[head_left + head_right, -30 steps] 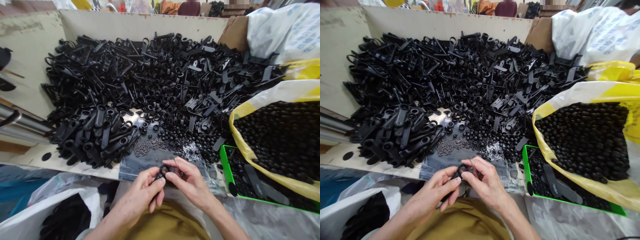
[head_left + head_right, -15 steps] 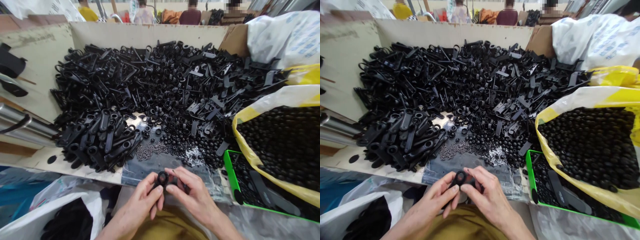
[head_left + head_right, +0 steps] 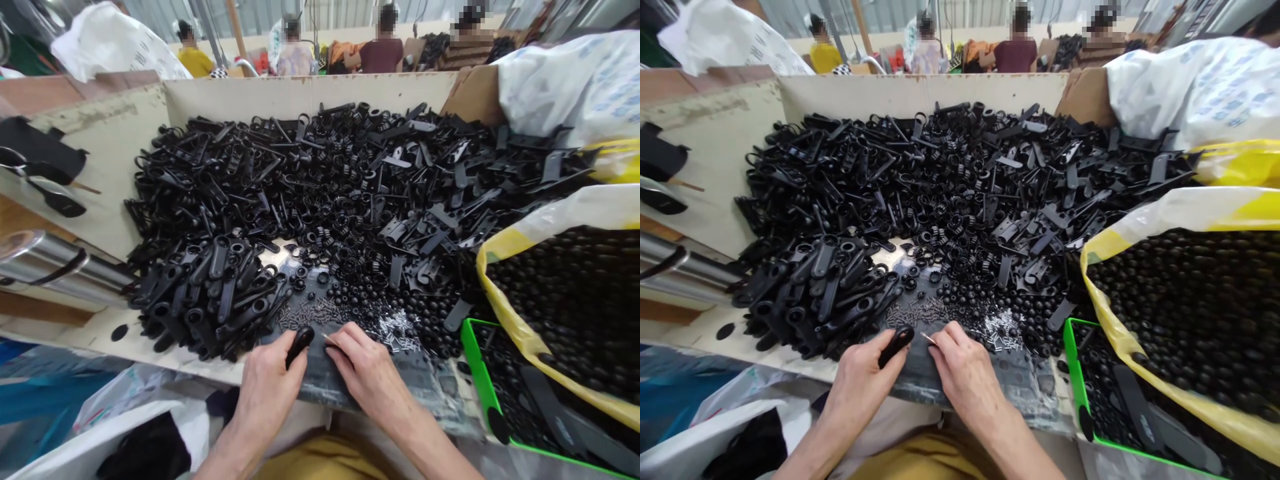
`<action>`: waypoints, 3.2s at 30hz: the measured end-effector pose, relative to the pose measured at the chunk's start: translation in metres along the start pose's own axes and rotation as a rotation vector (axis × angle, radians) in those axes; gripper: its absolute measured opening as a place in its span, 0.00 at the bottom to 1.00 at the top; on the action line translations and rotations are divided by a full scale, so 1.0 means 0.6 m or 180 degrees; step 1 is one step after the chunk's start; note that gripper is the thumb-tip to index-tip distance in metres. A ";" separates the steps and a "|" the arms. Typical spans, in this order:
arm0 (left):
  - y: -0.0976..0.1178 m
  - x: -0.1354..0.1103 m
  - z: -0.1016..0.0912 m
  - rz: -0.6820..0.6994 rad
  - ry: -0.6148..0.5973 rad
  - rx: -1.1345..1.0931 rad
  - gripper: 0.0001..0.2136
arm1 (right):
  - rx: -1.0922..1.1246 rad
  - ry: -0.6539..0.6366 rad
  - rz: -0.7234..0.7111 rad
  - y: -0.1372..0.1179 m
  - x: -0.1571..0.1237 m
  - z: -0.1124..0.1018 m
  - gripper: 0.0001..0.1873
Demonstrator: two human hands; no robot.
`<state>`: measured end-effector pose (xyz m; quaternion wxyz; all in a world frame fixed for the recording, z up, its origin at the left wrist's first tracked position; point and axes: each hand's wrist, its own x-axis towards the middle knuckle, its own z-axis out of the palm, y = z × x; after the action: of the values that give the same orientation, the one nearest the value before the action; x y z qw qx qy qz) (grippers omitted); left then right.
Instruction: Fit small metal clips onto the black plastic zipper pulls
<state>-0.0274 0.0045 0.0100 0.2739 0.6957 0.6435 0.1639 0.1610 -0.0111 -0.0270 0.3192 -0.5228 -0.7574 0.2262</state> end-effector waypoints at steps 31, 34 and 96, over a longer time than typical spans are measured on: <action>0.009 0.034 0.059 0.1244 -0.0082 0.0972 0.10 | -0.2082 -0.0305 0.0414 0.033 -0.007 -0.055 0.08; 0.007 0.033 0.063 0.1225 -0.0066 0.0801 0.12 | -0.1931 -0.0060 0.0287 0.039 -0.009 -0.049 0.11; 0.099 -0.007 0.071 -0.1941 -0.1540 -0.4442 0.22 | 0.0938 0.1342 0.0246 0.003 -0.070 -0.062 0.07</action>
<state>0.0446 -0.0079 0.0115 0.8109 0.1734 0.4771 0.2912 0.1995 -0.0493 -0.0125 0.5338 -0.5347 -0.6125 0.2322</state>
